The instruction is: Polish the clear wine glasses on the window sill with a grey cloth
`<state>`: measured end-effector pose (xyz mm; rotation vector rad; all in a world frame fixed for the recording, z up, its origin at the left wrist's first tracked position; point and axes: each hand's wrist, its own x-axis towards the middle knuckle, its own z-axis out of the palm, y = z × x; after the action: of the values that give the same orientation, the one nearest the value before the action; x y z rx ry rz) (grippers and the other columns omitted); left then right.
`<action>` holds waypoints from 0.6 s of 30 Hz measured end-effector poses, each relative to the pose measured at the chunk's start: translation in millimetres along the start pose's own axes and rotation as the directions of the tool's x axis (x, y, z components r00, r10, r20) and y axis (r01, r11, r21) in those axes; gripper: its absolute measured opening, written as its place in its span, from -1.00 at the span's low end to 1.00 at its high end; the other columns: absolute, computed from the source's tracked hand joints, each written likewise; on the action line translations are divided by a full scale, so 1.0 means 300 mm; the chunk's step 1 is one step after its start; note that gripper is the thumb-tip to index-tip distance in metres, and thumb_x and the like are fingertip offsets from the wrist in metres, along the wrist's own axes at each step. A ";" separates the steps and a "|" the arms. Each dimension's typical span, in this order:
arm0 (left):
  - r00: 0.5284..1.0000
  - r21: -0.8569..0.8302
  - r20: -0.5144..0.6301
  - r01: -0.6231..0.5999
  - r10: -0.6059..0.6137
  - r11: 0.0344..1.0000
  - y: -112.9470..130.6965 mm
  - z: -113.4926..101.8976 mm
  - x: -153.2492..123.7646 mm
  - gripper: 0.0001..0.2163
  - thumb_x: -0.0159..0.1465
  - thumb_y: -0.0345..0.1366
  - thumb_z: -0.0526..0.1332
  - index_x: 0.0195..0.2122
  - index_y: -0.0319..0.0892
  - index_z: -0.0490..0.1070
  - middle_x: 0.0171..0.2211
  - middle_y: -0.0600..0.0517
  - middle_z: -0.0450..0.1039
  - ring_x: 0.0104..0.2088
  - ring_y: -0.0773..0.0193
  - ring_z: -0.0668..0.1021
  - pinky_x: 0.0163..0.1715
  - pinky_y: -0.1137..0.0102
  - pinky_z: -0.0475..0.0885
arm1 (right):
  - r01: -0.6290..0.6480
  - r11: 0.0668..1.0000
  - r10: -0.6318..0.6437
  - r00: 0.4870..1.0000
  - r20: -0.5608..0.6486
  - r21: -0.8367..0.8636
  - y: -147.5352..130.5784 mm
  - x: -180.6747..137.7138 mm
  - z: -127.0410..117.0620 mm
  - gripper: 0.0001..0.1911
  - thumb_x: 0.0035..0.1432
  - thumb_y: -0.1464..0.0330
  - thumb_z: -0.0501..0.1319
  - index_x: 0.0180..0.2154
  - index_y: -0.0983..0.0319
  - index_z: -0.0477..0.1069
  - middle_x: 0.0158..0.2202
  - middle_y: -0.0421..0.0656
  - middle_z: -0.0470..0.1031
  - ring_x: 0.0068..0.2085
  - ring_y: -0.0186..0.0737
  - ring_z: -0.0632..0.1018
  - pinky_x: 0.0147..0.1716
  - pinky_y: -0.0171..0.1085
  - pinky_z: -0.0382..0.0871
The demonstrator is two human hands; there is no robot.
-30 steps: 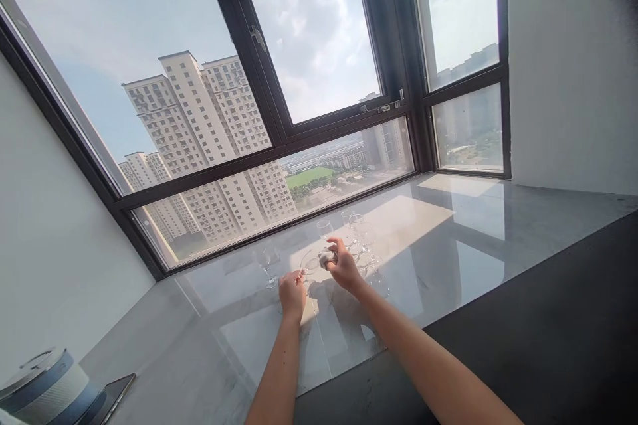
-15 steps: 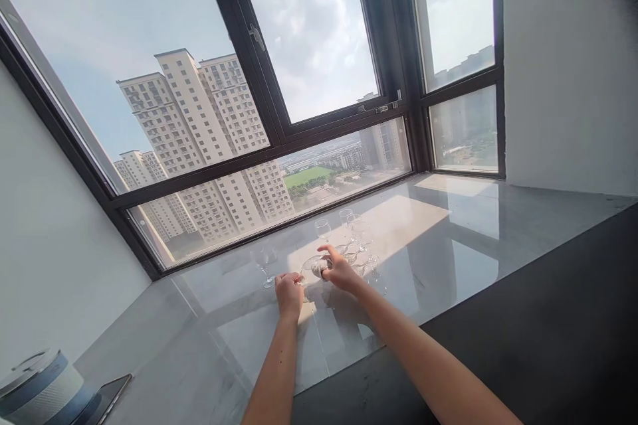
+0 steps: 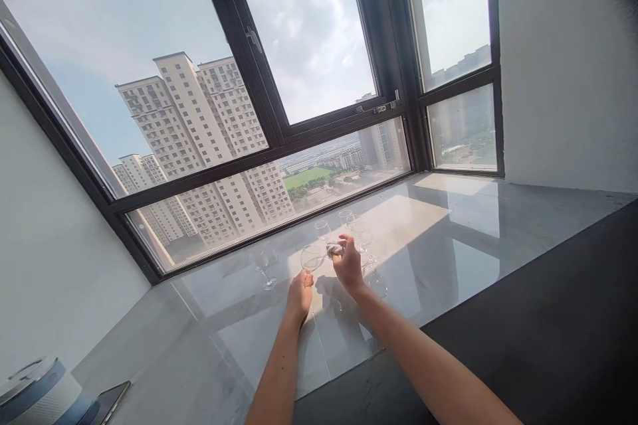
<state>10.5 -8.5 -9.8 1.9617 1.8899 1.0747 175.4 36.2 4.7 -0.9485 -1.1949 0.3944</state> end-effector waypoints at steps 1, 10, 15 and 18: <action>1.000 0.077 0.001 -0.025 0.025 0.997 0.000 0.005 0.002 -0.71 0.40 -0.24 -0.04 -0.27 -0.16 0.45 -0.24 -0.05 0.51 -0.20 0.22 0.50 -0.15 0.35 0.37 | 0.037 0.999 -0.037 0.999 0.003 -0.012 0.000 -0.004 0.002 -0.55 -0.03 0.44 0.07 -0.02 0.21 0.26 -0.24 -0.06 0.52 -0.25 -0.15 0.56 -0.22 -0.17 0.45; 0.997 0.517 0.074 -0.010 -0.033 0.856 0.011 0.036 -0.013 -0.61 0.42 -0.14 -0.08 0.12 -0.08 0.40 0.16 -0.09 0.35 0.16 0.06 0.35 0.24 0.13 0.19 | 0.190 0.981 -0.191 0.980 0.062 0.032 -0.019 -0.034 0.012 -0.52 -0.03 0.49 0.10 0.00 0.17 0.23 -0.23 -0.12 0.51 -0.24 -0.16 0.57 -0.22 -0.20 0.47; 0.987 0.519 0.134 0.009 -0.092 0.855 0.056 0.065 0.021 -0.60 0.36 -0.17 -0.01 0.15 -0.09 0.39 0.25 -0.13 0.28 0.25 -0.02 0.29 0.31 0.03 0.05 | 0.313 0.948 -0.315 0.948 0.049 0.060 -0.035 -0.054 0.007 -0.52 -0.01 0.50 0.12 0.00 0.16 0.22 -0.19 -0.10 0.48 -0.16 -0.12 0.54 -0.16 -0.15 0.47; 0.986 0.496 0.147 -0.004 -0.080 0.868 0.089 0.112 0.062 -0.55 0.29 -0.31 0.06 0.21 -0.16 0.33 0.28 -0.20 0.25 0.29 -0.06 0.27 0.31 0.03 0.04 | 0.379 0.923 -0.382 0.923 0.041 0.062 -0.048 -0.056 -0.004 -0.53 0.00 0.52 0.12 0.00 0.14 0.22 -0.18 -0.09 0.43 -0.14 -0.10 0.52 -0.14 -0.12 0.46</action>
<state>50.4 15.7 -10.8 2.1664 2.2613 0.4133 167.5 15.5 5.8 -0.6417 -1.3765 0.1379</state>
